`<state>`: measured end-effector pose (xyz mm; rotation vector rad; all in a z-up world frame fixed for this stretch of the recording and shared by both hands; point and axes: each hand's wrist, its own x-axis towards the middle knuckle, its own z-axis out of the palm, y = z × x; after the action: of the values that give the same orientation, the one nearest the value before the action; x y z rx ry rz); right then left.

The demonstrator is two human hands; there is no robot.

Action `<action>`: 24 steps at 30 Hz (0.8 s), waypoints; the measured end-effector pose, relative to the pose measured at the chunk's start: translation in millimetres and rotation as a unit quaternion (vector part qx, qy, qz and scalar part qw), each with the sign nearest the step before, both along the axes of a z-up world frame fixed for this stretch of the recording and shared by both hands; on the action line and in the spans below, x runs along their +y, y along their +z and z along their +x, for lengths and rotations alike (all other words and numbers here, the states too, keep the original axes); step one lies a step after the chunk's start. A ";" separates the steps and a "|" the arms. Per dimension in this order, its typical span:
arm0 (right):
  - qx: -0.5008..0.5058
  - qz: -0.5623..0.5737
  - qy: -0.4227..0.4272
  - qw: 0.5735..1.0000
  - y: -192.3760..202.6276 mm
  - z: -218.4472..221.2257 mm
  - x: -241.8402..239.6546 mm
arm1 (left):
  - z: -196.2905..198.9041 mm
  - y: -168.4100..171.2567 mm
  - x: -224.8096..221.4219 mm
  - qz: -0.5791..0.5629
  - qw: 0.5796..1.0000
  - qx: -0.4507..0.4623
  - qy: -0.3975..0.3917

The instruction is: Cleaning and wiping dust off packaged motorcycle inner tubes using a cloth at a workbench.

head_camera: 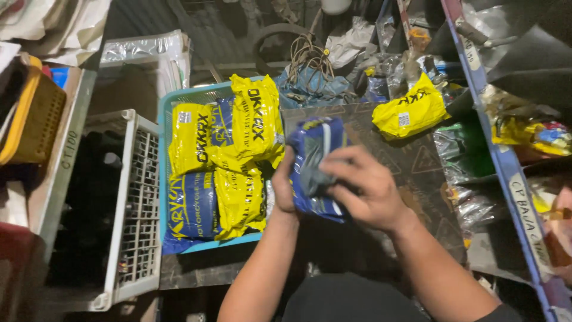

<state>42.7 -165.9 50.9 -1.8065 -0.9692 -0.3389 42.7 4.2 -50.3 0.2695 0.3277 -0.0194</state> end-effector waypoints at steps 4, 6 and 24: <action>-0.007 -0.054 0.040 0.998 11.1 12.8 14.3 | -8.4 48.4 22.1 0.013 1.000 -0.027 -0.008; -0.069 -0.014 -0.128 0.989 16.9 17.3 29.9 | -16.0 77.8 16.5 0.060 0.998 0.026 0.003; -0.067 -0.004 -0.079 0.995 11.3 34.9 -40.8 | -18.1 37.1 -52.0 0.037 0.998 0.045 0.007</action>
<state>77.5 -206.7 62.2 -1.8913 -0.9216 -0.5624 24.6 -47.7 -13.2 0.3405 0.4193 -0.0057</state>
